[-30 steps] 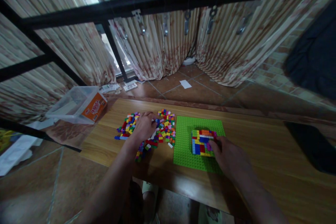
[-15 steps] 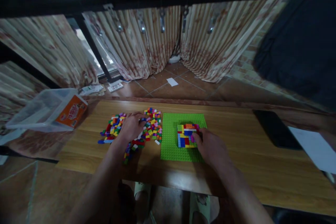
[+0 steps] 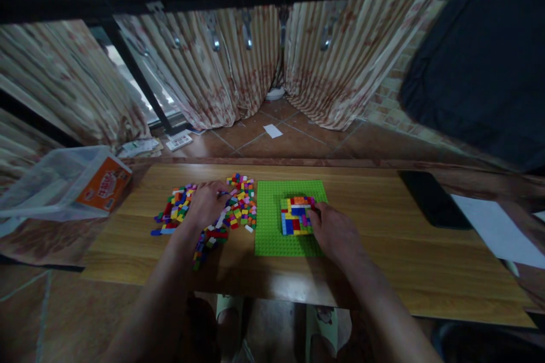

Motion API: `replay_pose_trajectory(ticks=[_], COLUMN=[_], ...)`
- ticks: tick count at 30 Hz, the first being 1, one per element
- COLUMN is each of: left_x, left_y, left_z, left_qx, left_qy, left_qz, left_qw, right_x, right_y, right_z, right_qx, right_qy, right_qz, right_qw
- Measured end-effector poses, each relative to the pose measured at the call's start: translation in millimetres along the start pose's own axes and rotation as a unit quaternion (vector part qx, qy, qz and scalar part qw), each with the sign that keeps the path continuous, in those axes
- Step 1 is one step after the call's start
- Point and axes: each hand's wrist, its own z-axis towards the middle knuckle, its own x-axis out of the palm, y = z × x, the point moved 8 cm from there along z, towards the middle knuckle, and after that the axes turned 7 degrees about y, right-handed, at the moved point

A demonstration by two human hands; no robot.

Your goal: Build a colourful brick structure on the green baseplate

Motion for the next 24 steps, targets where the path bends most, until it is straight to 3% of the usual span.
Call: replay_pose_trajectory(ticks=[5,9,12,14,15,18,22,24], left_x=[-4.0,-17.5,-30.3,-38.8,-42.6,-50.8,-54.9,-56.0], left_y=[4.9,16.6,31.6,40.2,44.4,54.9,61.2,63.0], left_z=[1.7,-0.9,-7.4,-13.3,-16.4,-24.7,-30.2,-32.0], left_qx=[-0.016,-0.035,-0.064,-0.075,-0.080,-0.095,-0.084,-0.080], left_qy=[-0.014,-0.051,-0.084,-0.107,-0.118,-0.147,-0.167,-0.177], left_qz=[-0.003,-0.075,-0.150,-0.192,-0.209,-0.246,-0.267,-0.274], left_qw=[1.000,0.995,0.983,0.973,0.968,0.953,0.945,0.942], right_x=[1.9,-6.0,-31.4,-49.5,-52.7,-37.3,18.0,44.1], right_y=[-1.0,-8.8,-10.8,2.4,14.8,72.6,166.3,199.6], right_z=[1.3,1.1,-9.6,-23.9,-31.2,-53.3,-94.6,-113.2], right_qx=[-0.014,0.001,0.038,0.011,-0.024,-0.186,-0.407,-0.467], right_qy=[-0.013,-0.029,-0.109,-0.191,-0.213,-0.188,-0.085,-0.054], right_qz=[-0.008,0.009,0.030,0.080,0.116,0.223,0.195,0.154], right_qw=[1.000,1.000,0.993,0.978,0.970,0.938,0.889,0.869])
